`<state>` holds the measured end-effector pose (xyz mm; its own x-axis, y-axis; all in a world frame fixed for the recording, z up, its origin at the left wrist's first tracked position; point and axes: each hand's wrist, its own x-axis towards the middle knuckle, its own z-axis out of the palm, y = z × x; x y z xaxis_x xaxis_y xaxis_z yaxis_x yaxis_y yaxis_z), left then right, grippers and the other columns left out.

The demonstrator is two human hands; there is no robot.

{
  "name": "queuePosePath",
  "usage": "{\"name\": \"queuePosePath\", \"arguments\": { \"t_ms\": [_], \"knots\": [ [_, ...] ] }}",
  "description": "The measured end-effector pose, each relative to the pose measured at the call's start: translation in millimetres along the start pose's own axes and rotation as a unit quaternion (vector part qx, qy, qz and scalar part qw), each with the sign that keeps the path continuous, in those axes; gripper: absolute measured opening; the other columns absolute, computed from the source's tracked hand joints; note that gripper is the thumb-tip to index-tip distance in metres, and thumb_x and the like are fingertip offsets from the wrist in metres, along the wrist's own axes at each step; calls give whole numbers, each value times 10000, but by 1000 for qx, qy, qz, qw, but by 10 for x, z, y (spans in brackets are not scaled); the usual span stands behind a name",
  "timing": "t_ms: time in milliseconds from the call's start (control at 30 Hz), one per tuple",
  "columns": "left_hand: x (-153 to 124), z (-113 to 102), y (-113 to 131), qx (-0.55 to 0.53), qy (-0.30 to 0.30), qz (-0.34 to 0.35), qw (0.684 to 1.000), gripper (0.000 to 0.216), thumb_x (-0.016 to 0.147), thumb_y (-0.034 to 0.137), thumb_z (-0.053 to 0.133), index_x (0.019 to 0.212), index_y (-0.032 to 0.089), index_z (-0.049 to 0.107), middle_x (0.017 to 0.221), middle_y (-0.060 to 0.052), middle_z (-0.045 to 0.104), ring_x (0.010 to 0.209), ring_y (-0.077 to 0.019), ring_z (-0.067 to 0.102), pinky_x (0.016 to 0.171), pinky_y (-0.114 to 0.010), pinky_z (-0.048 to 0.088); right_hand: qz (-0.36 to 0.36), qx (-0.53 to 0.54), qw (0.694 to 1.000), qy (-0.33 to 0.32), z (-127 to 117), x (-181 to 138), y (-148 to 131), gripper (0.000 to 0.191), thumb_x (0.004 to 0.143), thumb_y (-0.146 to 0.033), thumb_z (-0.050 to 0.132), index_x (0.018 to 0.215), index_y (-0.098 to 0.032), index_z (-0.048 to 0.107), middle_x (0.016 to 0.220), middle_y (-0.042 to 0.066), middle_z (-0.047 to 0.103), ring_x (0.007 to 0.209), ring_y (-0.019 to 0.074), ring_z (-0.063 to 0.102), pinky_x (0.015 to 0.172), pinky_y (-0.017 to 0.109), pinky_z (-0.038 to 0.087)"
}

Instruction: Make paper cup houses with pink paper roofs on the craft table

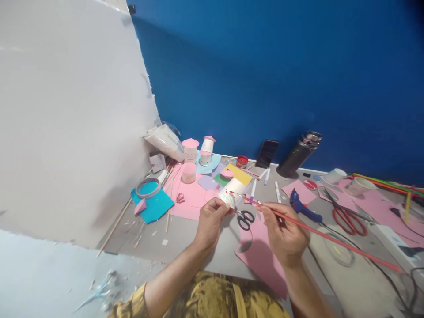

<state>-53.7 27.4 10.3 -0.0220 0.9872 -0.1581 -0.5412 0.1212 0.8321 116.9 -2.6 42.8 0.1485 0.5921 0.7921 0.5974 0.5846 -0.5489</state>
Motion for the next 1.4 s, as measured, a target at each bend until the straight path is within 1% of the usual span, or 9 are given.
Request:
{"name": "queuePosePath", "arguments": {
  "t_ms": [200, 333, 533, 700, 800, 933, 1133, 1267, 1400],
  "knots": [
    [-13, 7, 50, -41, -12, -21, 999, 276, 664, 285, 849, 648, 173, 597, 714, -34, 692, 732, -169, 691, 811, -294, 520, 6, -13, 1000, 14, -20, 0, -9, 37, 933, -235, 742, 927, -200, 754, 796, 13, 785, 537, 111, 666, 515, 214, 533],
    [-17, 5, 68, -64, -24, -35, 997, 281, 665, 275, 862, 657, 165, 604, 731, -47, 703, 738, -170, 701, 809, -290, 527, 4, -19, 1000, 6, -37, -4, -6, 55, 945, -239, 726, 923, -196, 753, 786, 19, 783, 541, 118, 676, 512, 215, 541],
    [-18, -7, 60, -87, -25, -59, 994, 288, 655, 254, 871, 651, 163, 598, 758, -49, 707, 750, -168, 693, 841, -319, 552, 20, -22, 999, 34, -80, -51, 30, 70, 921, -267, 757, 931, -198, 753, 772, 27, 785, 524, 141, 679, 489, 239, 548],
    [-19, -4, 61, -115, -26, -83, 990, 252, 684, 230, 858, 657, 151, 620, 720, -37, 670, 758, -161, 674, 842, -322, 575, 16, -20, 999, 23, -89, -55, 32, 53, 926, -254, 751, 932, -201, 756, 784, 21, 785, 547, 138, 695, 507, 231, 558],
    [-16, -3, 56, -136, -22, -98, 986, 206, 696, 189, 844, 686, 138, 644, 710, -38, 657, 750, -160, 668, 855, -340, 592, 19, -19, 1000, 15, -99, -55, 37, 66, 933, -259, 743, 934, -195, 756, 782, 22, 783, 551, 134, 693, 505, 225, 557],
    [-9, -11, 47, -161, -17, -121, 979, 172, 703, 128, 814, 674, 130, 644, 690, -43, 643, 735, -158, 665, 863, -342, 605, 29, -26, 999, 34, -127, -63, 51, 87, 934, -272, 739, 932, -188, 757, 788, 36, 784, 529, 135, 676, 473, 231, 547],
    [10, -4, 43, -193, -7, -156, 969, 133, 751, 98, 761, 687, 128, 648, 689, -47, 637, 727, -164, 672, 861, -347, 613, 18, -25, 999, 28, -150, -77, 69, 55, 932, -245, 737, 928, -192, 752, 783, 24, 779, 518, 123, 662, 477, 223, 552],
    [22, 26, 59, -218, 11, -180, 959, 167, 764, 50, 713, 657, 136, 619, 650, -33, 606, 675, -150, 659, 855, -338, 616, 24, -24, 999, 36, -179, -95, 74, 40, 935, -221, 729, 950, -188, 747, 810, 35, 783, 557, 134, 683, 489, 227, 565],
    [21, 58, 84, -236, 31, -204, 950, 195, 807, 26, 651, 649, 133, 612, 635, -36, 601, 658, -151, 665, 820, -325, 623, 15, -39, 999, 26, -191, -78, 59, 45, 940, -230, 727, 927, -190, 745, 781, 18, 774, 494, 103, 634, 465, 214, 532]
  ]
}}
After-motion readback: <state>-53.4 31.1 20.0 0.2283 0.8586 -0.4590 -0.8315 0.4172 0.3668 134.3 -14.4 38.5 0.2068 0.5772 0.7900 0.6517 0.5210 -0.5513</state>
